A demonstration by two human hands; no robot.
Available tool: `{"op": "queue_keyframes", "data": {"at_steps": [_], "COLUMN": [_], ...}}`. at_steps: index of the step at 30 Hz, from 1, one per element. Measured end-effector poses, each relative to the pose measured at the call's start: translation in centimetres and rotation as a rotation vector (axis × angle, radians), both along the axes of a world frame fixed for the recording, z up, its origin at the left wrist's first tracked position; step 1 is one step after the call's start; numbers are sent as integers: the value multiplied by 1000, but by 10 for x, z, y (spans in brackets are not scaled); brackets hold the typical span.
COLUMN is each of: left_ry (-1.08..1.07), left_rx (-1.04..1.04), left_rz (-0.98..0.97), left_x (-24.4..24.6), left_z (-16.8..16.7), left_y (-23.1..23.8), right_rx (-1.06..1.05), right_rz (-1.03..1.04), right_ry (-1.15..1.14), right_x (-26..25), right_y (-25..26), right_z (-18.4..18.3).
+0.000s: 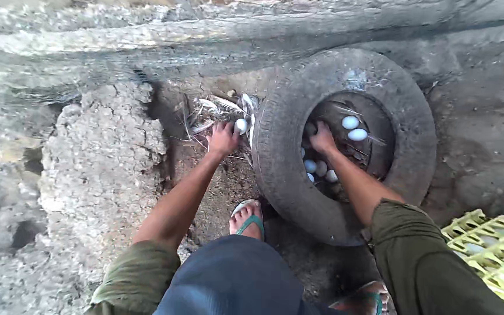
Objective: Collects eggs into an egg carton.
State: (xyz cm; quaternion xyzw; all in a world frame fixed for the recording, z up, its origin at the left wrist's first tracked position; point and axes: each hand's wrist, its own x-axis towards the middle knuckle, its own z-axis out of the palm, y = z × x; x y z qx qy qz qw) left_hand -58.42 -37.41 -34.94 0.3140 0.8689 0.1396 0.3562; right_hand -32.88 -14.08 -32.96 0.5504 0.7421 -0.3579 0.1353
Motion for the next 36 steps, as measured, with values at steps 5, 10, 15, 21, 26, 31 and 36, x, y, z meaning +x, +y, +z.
{"op": "queue_keyframes", "data": {"at_steps": [5, 10, 15, 21, 26, 31, 36], "left_ry": [90, 247, 250, 45, -755, -1297, -1398], "left_rx": [1, -111, -98, 229, 677, 975, 1077], "left_rz": [-85, -239, -277, 184, 793, 686, 643], "left_x": [18, 39, 33, -7, -39, -56, -64], "left_z": [-2, -4, -3, 2, 25, 48, 46], "left_y": [23, 43, 34, 23, 16, 0, -4], "right_rx": [-164, -183, -143, -207, -6, -161, -223], "right_rz": [82, 49, -198, 128, 203, 324, -412], "right_ry": [-68, 131, -5, -158, -277, -328, 249], "right_x": [-3, 20, 70, 98, 78, 65, 83], "right_y": [4, 27, 46, 29, 8, -8, 8], "right_z": [16, 21, 53, 51, 65, 54, 52]}}
